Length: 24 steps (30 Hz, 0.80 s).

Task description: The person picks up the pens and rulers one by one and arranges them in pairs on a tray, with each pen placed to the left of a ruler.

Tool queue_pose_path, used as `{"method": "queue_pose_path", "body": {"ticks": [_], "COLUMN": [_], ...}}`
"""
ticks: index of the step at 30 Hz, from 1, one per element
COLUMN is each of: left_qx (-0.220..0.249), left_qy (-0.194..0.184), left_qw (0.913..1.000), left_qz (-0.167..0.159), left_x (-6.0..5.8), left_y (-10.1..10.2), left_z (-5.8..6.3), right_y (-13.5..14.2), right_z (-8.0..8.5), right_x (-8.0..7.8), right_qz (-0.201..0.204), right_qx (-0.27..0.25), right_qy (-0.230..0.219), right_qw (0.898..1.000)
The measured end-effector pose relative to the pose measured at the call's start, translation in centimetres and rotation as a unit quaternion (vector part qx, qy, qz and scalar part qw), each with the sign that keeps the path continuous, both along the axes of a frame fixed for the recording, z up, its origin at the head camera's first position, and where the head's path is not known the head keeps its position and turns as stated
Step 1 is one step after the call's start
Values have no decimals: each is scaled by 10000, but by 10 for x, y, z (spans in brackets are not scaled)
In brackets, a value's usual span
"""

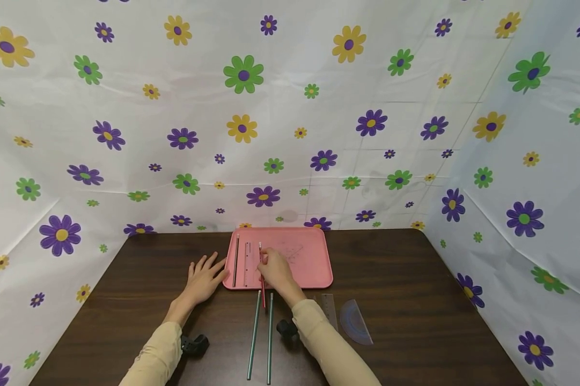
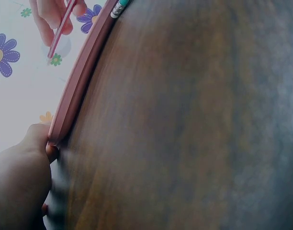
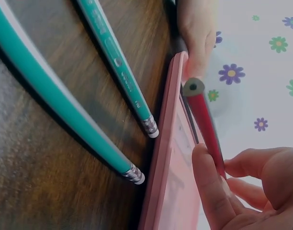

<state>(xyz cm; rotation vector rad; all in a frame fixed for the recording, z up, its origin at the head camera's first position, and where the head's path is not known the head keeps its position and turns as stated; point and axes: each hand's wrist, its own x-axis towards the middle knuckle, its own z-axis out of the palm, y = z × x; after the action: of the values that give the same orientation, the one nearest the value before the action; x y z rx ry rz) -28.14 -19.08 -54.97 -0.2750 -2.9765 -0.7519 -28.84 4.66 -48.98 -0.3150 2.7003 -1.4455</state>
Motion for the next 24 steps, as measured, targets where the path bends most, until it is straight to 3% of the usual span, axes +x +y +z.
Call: {"method": "queue_pose_path", "body": {"ticks": [13,24], "left_qx": [-70,-41], "left_qy": [-142,-125], "left_qw": [9999,9999], "left_qz": [-7,-6], "left_x": [-2,-1], "left_y": [1,0], "left_z": [1,2], "right_y": [-9,-14], "right_z": [-10,-16], "right_x": [-20,-32], "right_qz": [-96,-274], "right_qx": [492,704], "right_qy": [549,335], "right_qw": [9972,9966]}}
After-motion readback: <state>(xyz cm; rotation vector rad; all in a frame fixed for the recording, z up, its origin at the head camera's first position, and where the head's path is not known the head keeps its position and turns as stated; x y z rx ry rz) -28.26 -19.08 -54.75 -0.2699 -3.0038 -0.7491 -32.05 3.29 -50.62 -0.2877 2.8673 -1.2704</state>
